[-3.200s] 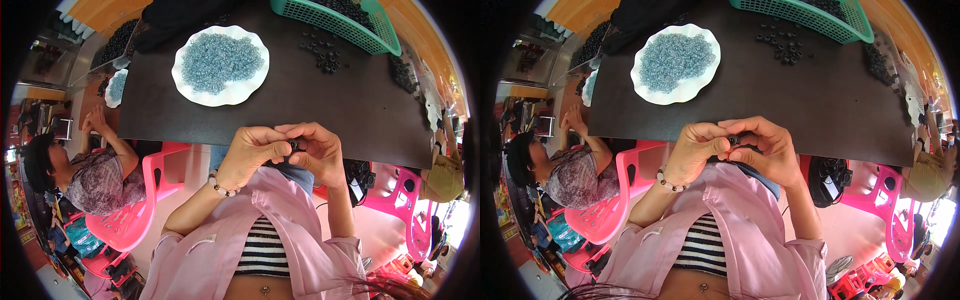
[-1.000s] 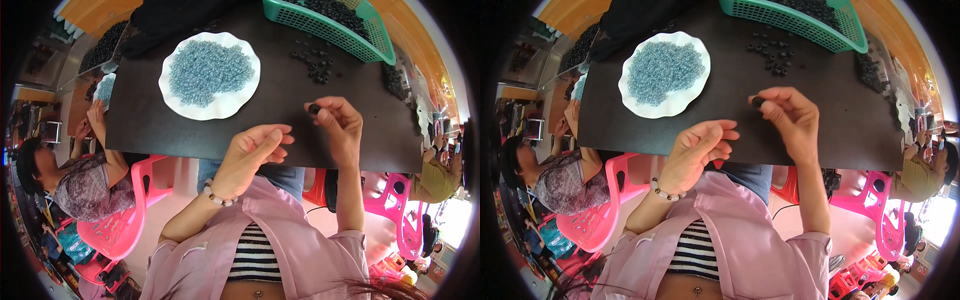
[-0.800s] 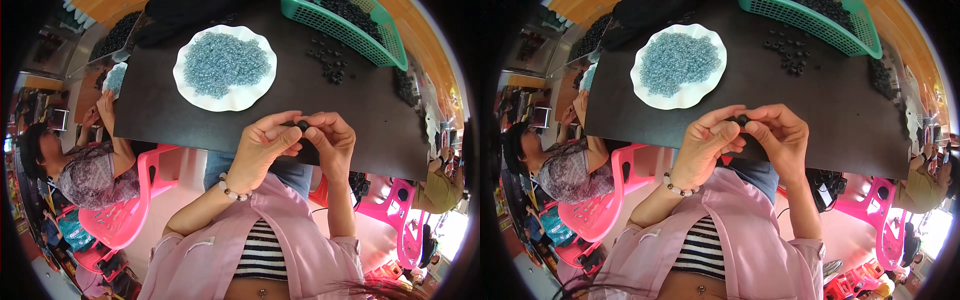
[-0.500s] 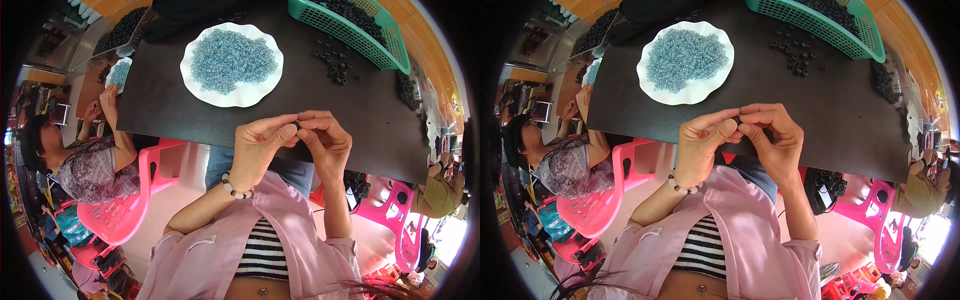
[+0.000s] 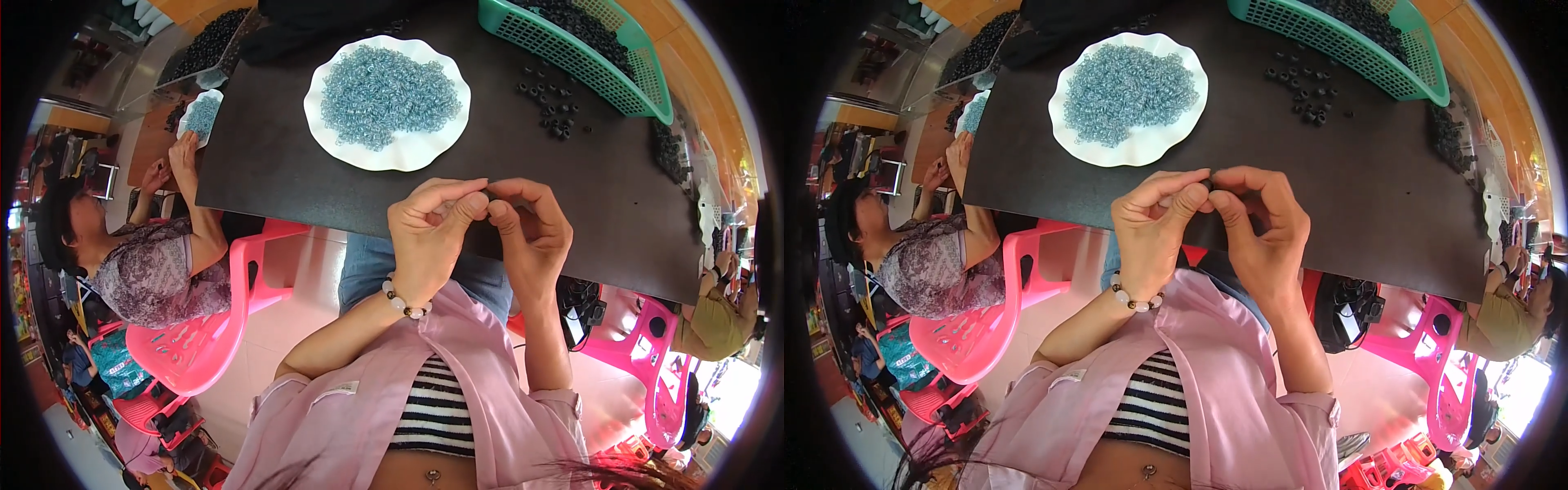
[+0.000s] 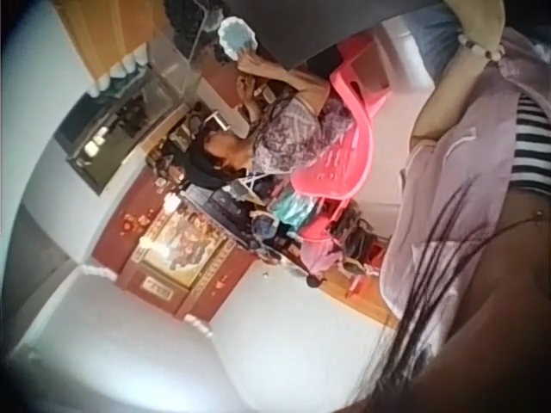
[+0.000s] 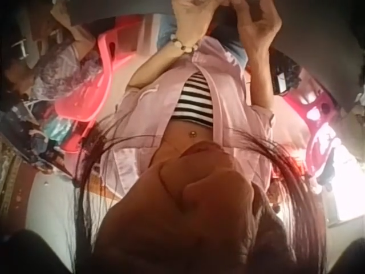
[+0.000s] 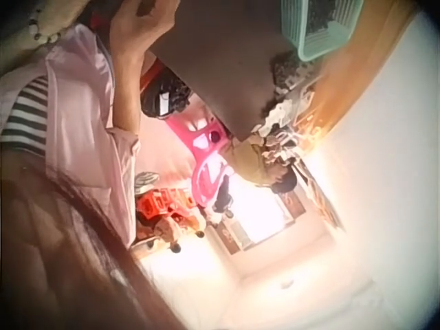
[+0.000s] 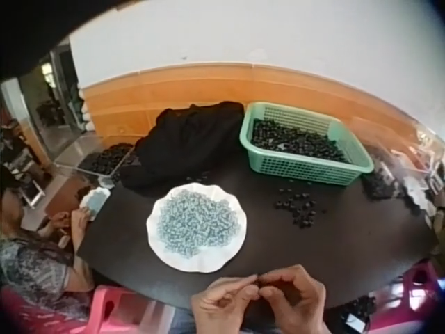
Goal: Manually assembling or sorting small black components on a production table.
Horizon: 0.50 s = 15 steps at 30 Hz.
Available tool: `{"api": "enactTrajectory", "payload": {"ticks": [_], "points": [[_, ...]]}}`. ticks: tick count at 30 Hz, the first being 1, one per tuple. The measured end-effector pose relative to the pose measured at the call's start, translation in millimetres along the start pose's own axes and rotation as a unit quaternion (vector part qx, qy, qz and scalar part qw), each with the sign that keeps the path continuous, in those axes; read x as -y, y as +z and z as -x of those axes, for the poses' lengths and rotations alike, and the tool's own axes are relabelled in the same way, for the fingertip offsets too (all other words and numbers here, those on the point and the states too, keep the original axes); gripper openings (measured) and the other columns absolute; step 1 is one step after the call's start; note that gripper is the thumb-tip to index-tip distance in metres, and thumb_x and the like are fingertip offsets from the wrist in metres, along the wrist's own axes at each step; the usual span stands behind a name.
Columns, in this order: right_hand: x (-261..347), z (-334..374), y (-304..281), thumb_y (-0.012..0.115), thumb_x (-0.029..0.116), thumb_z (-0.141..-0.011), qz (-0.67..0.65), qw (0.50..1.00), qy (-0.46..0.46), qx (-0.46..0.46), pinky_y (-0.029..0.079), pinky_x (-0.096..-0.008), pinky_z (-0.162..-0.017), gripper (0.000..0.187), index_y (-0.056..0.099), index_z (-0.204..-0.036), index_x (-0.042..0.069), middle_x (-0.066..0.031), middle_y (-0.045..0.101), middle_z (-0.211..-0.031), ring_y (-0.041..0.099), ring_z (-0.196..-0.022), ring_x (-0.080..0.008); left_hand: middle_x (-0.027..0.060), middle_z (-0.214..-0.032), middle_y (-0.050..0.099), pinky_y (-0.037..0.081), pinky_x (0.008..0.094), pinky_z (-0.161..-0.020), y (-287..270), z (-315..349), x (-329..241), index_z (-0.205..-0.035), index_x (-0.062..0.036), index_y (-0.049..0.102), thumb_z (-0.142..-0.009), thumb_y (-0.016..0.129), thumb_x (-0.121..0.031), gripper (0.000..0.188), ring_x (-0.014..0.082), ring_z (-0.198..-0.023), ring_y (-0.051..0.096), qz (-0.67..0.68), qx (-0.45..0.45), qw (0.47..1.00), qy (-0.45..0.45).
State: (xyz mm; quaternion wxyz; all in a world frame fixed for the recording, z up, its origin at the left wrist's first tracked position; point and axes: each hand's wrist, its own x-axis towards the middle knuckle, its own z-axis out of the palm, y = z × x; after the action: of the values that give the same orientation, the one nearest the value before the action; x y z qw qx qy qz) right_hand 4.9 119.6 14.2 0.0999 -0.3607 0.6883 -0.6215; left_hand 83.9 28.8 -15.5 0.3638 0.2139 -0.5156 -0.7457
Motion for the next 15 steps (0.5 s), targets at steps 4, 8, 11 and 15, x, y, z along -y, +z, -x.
{"api": "enactTrajectory", "payload": {"ticks": [4,8,11,15], "points": [[-6,3,0,0.067,0.002,-0.084,-0.065,0.997,0.049,-0.014,0.047,-0.0206,-0.072,0.016,0.065,-0.1,-0.001,-0.0041,0.063,-0.091,0.056,-0.081,-0.008,0.0043,-0.088,0.065,0.044,0.0164,-0.061,-1,2,2,-0.099,0.0,0.07,-0.081,0.07,-0.003,0.018,0.0047,-0.071,0.058,0.01,0.002,1.0,0.011],[-8,4,7,0.066,0.001,-0.084,-0.103,0.992,0.057,-0.033,0.046,-0.0202,-0.072,0.009,0.066,-0.093,-0.002,-0.0043,0.063,-0.091,0.056,-0.079,-0.008,0.0071,-0.091,0.064,0.047,0.0185,-0.066,-1,5,4,-0.101,0.0013,0.068,-0.082,0.068,-0.002,0.019,0.0083,-0.074,0.061,0.019,-0.008,1.0,0.004],[-9,1,9,0.065,-0.001,-0.084,-0.093,0.994,0.038,-0.05,0.046,-0.02,-0.072,0.008,0.065,-0.091,-0.002,-0.0046,0.063,-0.092,0.056,-0.079,-0.008,0.0091,-0.093,0.064,0.05,0.0203,-0.07,1,1,4,-0.101,0.0028,0.067,-0.084,0.066,-0.001,0.018,0.0113,-0.076,0.063,0.0,-0.007,0.999,0.036],[-8,4,3,0.062,0.0,-0.086,0.074,0.991,-0.064,-0.09,0.048,-0.0202,-0.071,0.004,0.064,-0.09,-0.002,-0.0049,0.062,-0.09,0.057,-0.078,-0.0086,0.0094,-0.092,0.064,0.049,0.02,-0.068,7,2,-2,-0.098,0.0031,0.068,-0.084,0.066,-0.001,0.015,0.0113,-0.074,0.063,-0.067,-0.007,0.996,0.058]]}}
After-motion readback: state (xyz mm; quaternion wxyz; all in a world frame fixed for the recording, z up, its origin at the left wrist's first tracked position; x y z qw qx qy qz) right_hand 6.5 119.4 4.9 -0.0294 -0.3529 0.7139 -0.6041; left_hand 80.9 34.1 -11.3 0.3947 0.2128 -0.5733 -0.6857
